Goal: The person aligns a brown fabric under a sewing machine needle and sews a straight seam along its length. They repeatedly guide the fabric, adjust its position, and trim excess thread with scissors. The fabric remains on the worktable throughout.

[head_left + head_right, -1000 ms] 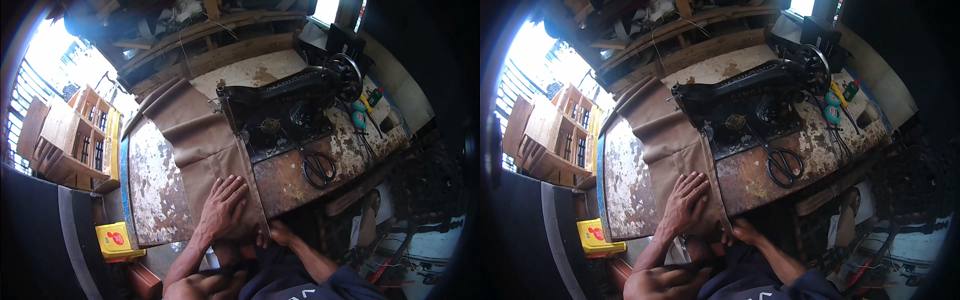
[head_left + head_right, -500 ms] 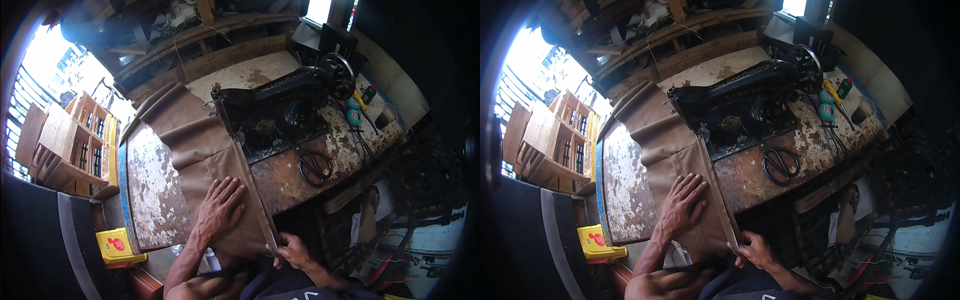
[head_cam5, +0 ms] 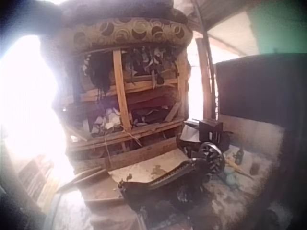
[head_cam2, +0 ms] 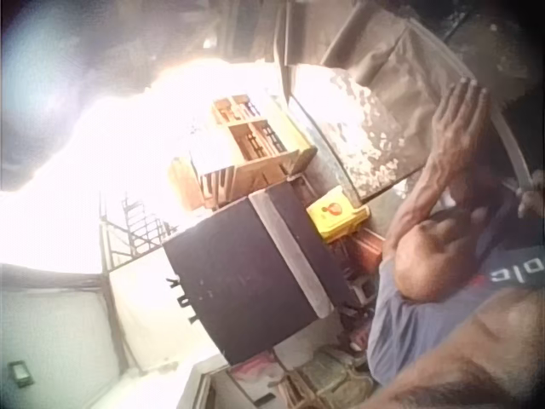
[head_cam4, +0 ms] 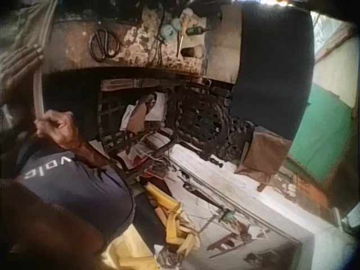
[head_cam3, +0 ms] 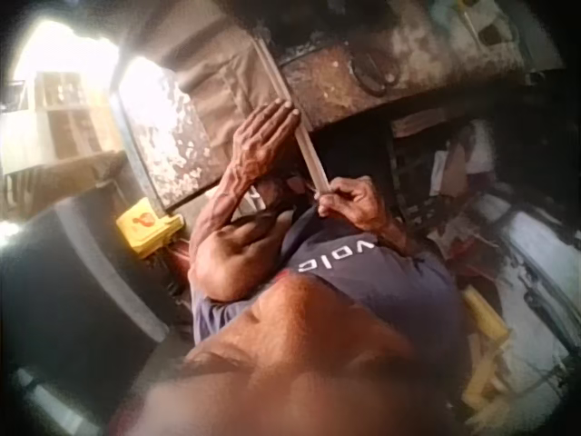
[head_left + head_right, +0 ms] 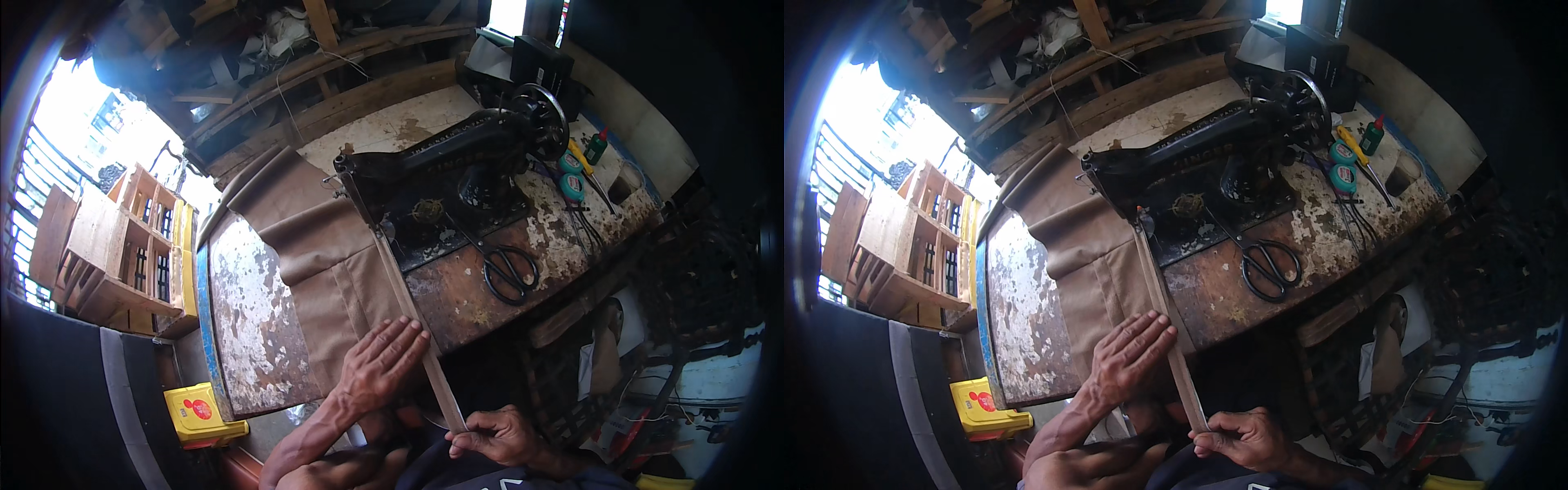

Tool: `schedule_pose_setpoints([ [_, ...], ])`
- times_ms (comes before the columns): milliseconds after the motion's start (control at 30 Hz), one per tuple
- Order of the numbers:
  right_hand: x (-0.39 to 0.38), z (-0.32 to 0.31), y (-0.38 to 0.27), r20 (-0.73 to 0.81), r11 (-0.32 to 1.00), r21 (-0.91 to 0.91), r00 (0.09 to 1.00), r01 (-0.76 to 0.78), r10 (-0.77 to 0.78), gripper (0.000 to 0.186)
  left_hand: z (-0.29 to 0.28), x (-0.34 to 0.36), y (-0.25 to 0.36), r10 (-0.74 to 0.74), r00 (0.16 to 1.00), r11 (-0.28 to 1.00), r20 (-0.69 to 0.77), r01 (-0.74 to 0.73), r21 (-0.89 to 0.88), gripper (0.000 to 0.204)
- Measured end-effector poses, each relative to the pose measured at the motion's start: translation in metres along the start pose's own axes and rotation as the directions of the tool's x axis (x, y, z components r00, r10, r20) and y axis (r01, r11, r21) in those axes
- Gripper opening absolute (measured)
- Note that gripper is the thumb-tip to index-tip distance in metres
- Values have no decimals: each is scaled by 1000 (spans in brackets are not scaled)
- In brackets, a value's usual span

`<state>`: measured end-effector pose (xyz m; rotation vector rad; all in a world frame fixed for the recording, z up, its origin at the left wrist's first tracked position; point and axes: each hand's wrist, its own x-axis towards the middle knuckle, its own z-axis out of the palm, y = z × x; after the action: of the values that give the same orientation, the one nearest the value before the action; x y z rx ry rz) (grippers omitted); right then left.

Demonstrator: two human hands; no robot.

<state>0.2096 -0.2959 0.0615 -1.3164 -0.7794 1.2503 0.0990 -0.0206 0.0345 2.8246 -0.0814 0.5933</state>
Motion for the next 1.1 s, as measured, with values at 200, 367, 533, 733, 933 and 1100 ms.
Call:
schedule_pose_setpoints([
  [200,58,-34,1,-60,877,-328,919,350,-389,16,1,1,18,156,977,988,-145,-156,14,35],
  [367,144,-36,15,86,295,-876,726,381,-682,42,-2,1,34,191,972,981,-138,-193,3,47],
  [533,152,-34,43,105,265,-863,665,431,-740,39,-23,12,14,198,968,943,151,-146,-299,42],
  [733,138,-35,50,116,324,-842,732,432,-672,35,-16,20,-45,-277,947,910,161,312,-273,52],
  [933,130,-35,46,136,354,-827,766,437,-628,39,25,21,-51,-359,925,931,126,363,-17,54],
  [1100,123,-37,51,121,386,-809,768,444,-629,42,28,16,-51,-360,923,931,133,365,-15,55],
])
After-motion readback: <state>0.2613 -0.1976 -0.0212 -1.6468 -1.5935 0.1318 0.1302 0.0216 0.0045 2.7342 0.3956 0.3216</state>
